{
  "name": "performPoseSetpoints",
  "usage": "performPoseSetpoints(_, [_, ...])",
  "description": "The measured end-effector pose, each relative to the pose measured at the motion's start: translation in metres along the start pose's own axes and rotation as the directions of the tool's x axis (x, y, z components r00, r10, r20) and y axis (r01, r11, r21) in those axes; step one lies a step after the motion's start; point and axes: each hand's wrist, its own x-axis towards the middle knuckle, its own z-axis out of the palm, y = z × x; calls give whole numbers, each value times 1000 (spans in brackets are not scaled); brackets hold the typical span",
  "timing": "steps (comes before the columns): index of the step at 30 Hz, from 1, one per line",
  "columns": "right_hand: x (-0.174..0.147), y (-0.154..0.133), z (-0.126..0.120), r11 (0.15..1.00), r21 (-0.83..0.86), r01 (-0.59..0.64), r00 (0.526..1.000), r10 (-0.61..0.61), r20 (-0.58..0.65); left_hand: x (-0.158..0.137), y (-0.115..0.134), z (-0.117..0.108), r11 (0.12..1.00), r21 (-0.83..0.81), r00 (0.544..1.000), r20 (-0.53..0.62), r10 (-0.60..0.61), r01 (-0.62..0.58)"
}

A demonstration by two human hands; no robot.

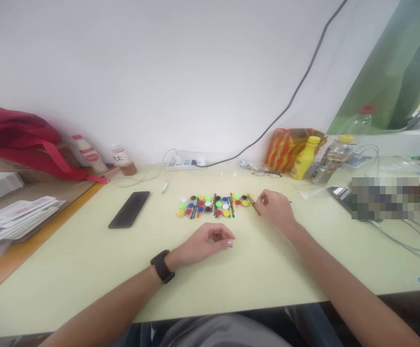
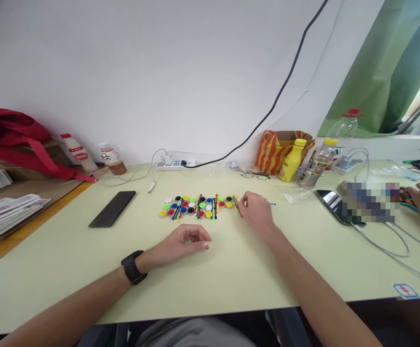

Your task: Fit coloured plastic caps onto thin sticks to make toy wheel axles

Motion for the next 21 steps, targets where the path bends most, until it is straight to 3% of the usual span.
performPoseSetpoints(4, [3, 4, -12, 925, 376, -46, 993, 84, -87, 0, 0, 0, 1000, -6, 1000, 8, 2, -2])
performPoseSetpoints(7, [2, 4, -21, 850, 522, -75, 989, 132, -73, 0, 0, 0, 1000, -10, 1000, 13, 4, -4])
performPoseSetpoints(13, [-3, 2, -28, 836, 536, -116, 991, 137, 0, 0, 1, 0, 1000, -12, 1000, 14, -1, 2])
performPoseSetpoints(21, [-2, 5, -26, 851, 508, -130, 988, 157, -11, 0, -1, 0, 1000, -17, 1000, 16, 7, -6])
